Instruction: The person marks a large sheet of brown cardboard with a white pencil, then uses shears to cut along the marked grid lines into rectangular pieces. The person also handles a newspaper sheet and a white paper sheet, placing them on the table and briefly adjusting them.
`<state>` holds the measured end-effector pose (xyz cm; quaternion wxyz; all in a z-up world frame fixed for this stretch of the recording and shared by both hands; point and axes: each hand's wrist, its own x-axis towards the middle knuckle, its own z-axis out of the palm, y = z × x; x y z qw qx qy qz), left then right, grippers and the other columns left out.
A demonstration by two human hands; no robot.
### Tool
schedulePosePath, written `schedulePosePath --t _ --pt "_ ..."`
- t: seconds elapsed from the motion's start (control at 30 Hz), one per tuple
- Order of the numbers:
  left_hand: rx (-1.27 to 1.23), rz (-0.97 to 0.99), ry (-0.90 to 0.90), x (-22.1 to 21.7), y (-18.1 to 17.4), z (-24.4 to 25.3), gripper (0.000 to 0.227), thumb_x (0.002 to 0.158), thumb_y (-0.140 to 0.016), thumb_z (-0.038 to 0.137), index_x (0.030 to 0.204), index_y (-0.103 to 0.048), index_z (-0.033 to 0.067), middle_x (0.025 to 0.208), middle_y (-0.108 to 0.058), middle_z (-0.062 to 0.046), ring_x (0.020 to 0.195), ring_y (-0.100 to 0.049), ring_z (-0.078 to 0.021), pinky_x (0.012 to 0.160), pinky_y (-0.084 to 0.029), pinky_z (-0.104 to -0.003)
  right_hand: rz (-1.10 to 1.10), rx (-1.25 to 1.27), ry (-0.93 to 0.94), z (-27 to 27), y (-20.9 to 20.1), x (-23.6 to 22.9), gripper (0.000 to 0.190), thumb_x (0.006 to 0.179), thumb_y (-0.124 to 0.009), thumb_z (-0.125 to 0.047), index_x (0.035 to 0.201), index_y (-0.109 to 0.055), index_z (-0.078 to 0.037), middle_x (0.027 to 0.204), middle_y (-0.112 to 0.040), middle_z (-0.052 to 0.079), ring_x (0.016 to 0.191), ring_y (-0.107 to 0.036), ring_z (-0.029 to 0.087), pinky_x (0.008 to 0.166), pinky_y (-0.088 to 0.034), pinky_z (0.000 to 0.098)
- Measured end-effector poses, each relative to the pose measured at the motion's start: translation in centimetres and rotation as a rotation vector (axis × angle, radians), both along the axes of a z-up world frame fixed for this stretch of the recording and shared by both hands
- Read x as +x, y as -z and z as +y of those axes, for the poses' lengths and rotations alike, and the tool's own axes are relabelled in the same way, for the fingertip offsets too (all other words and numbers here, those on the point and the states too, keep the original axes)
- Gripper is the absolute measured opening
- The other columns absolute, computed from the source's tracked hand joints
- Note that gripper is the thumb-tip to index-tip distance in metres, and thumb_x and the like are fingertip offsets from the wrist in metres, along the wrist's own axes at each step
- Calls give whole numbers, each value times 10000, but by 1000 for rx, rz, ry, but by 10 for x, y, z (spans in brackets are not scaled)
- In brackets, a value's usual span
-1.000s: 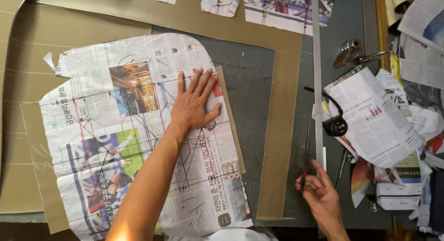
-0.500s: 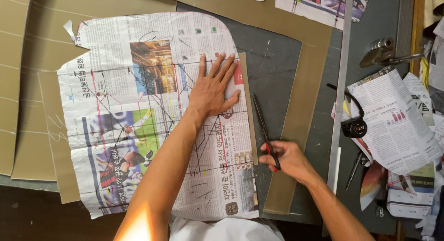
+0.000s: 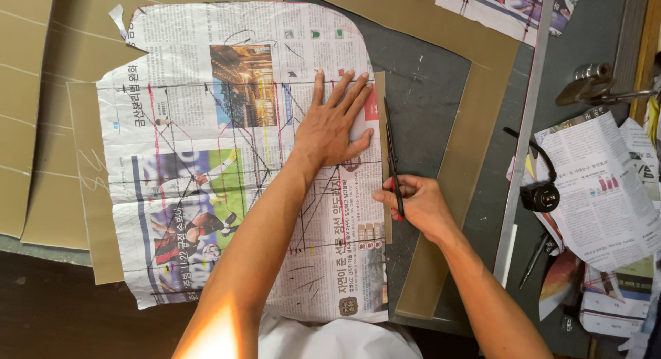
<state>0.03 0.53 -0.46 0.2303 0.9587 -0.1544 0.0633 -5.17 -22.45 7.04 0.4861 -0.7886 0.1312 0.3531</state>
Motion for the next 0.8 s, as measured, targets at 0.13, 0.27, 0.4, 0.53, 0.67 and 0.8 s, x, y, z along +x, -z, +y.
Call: schedulePosePath --t 0.13,0.27,0.4,0.53,0.67,0.8 --pt "-17 -5 4 1 0 -1 839 947 -509 533 1584 -344 11 1674 -287 -124 1559 -200 -314 1237 -18 -663 -19 3 24 2 6 1 344 765 -887 -214 953 -711 14 674 -647 15 534 -546 79 492 -450 238" --pt "-17 -11 6 0 0 0 833 948 -512 530 1577 -347 10 1671 -294 -128 1554 -203 -316 1227 -16 -673 -37 -13 15 2 11 1 345 759 -892 -217 948 -716 11 670 -651 10 525 -540 75 486 -440 234" --pt "-23 -19 10 0 1 0 832 951 -515 528 1576 -347 5 1669 -304 -133 1554 -208 -320 1225 -16 -675 -36 8 22 0 12 2 348 760 -893 -226 948 -718 9 675 -640 3 525 -527 62 486 -446 225" --pt "-30 -20 12 0 1 0 845 950 -515 531 1584 -341 0 1664 -306 -137 1556 -207 -320 1228 -18 -672 -35 34 24 -2 10 2 345 761 -884 -230 949 -718 7 680 -649 2 517 -529 61 475 -434 223" --pt "-25 -6 5 1 1 1 833 950 -512 531 1578 -344 10 1668 -304 -128 1554 -206 -314 1228 -18 -674 -8 -20 24 2 6 7 355 752 -892 -217 946 -708 17 679 -652 3 520 -533 62 481 -453 224" --pt "-18 -5 4 0 1 -1 838 944 -504 535 1579 -344 12 1667 -295 -125 1554 -202 -313 1230 -18 -667 -60 -27 -16 5 4 14 362 757 -893 -224 953 -716 23 664 -647 14 516 -538 62 475 -449 223"
